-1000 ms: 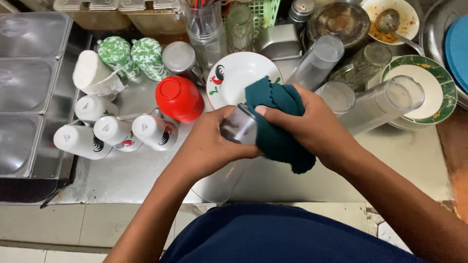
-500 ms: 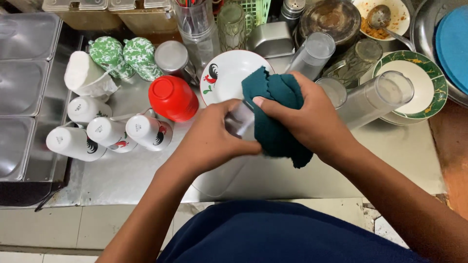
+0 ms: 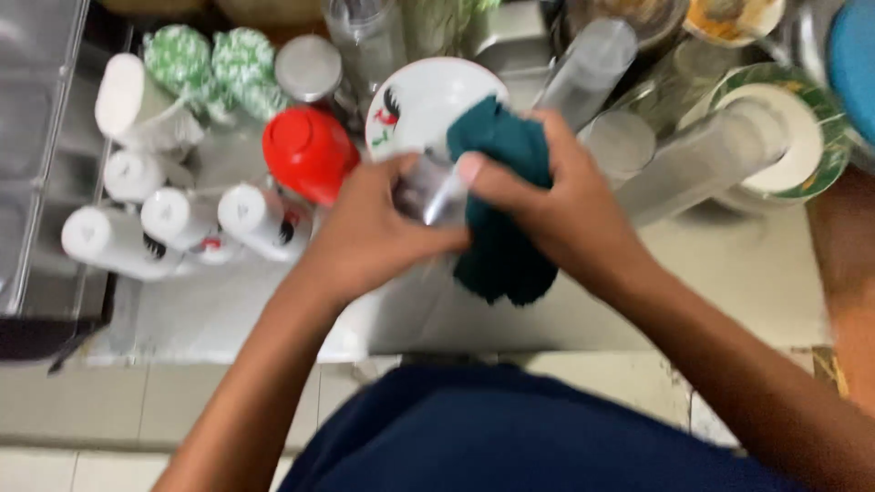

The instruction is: The recorder is drying several plastic glasses using a cloth and organizing them on a counter.

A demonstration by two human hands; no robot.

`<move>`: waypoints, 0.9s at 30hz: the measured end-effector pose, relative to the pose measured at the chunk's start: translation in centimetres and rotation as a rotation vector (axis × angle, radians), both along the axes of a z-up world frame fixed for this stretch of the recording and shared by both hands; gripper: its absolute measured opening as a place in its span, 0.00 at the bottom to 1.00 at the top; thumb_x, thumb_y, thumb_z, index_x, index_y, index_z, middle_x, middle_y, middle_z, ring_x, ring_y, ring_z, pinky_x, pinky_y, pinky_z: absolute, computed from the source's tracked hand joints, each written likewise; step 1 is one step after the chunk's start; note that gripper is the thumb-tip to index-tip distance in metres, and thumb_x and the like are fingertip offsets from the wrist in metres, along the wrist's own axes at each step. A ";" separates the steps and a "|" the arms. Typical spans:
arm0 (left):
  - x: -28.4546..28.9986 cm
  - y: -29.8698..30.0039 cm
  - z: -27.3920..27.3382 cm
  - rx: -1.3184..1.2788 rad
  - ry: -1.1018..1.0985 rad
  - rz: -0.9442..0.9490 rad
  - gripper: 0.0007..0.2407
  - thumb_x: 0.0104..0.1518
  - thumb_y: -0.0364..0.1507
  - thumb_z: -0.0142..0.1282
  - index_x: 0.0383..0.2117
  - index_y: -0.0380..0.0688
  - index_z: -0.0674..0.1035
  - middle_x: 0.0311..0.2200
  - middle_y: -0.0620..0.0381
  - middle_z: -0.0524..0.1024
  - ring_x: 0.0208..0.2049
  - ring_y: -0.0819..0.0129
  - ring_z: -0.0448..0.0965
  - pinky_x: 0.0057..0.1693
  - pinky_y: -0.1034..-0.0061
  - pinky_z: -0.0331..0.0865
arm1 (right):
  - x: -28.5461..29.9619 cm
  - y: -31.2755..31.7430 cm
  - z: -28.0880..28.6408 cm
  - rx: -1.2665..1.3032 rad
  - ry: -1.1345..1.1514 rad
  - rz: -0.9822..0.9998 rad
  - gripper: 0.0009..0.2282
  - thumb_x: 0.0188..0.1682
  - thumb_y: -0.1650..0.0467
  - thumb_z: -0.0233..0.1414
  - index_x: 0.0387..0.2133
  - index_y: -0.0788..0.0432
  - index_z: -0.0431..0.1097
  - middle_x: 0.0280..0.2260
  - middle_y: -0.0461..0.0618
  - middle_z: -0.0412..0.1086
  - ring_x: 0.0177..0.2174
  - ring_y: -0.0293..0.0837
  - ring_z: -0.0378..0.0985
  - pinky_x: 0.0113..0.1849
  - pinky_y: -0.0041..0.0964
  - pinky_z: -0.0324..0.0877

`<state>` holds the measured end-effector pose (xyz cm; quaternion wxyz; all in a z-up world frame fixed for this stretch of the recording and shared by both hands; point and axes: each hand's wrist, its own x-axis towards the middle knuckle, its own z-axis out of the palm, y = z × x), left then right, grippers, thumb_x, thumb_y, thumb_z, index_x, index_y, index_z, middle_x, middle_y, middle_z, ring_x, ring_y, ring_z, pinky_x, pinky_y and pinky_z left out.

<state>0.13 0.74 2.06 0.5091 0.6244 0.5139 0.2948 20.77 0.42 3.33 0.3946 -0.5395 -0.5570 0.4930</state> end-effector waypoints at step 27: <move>1.6 2.5 1.0 0.092 0.204 -0.022 0.22 0.30 0.35 0.72 0.33 0.39 0.79 0.22 0.56 0.79 0.22 0.71 0.78 0.33 0.75 0.73 | -0.8 3.4 1.9 0.214 -0.306 -0.077 0.20 0.38 0.65 0.66 0.42 0.60 0.72 0.34 0.46 0.76 0.34 0.36 0.79 0.39 0.33 0.75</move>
